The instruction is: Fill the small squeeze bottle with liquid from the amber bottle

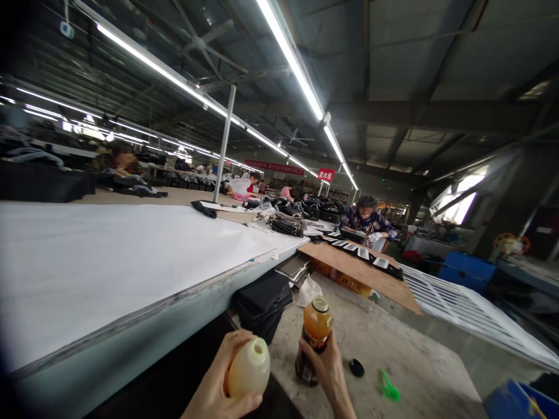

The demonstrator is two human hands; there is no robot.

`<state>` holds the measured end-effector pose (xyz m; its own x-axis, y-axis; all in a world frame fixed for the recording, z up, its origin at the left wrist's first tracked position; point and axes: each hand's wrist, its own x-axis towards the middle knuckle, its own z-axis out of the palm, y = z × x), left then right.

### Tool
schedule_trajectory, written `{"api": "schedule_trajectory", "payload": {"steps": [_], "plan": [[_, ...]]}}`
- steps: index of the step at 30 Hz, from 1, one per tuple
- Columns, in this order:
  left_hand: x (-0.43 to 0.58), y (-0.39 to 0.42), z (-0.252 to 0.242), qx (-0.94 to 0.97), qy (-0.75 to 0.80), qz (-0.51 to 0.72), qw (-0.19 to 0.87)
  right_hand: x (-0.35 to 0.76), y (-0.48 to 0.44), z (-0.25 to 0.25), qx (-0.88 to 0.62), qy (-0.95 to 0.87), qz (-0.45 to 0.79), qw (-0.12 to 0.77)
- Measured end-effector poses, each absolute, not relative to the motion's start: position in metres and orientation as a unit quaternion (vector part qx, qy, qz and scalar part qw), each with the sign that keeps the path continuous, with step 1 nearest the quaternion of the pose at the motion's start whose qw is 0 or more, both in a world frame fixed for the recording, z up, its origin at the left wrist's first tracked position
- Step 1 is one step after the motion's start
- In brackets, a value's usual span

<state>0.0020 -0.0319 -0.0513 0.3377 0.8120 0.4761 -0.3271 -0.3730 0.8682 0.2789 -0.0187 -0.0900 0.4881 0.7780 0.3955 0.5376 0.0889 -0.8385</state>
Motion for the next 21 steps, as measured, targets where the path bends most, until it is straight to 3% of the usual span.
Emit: {"api": "schedule_trajectory", "payload": {"steps": [7, 13, 21], "plan": [[0.014, -0.048, -0.033, 0.639, 0.227, 0.498, 0.54, 0.267, -0.077, -0.044, -0.686, -0.516, 0.024, 0.513], [0.02, -0.064, -0.006, 0.61, 0.212, 0.399, 0.651, 0.259, -0.118, 0.002, -0.694, -0.552, -0.01, 0.463], [0.017, -0.071, -0.002, 0.635, 0.227, 0.376, 0.635, 0.261, -0.137, 0.007, -0.657, -0.618, -0.148, 0.404]]}}
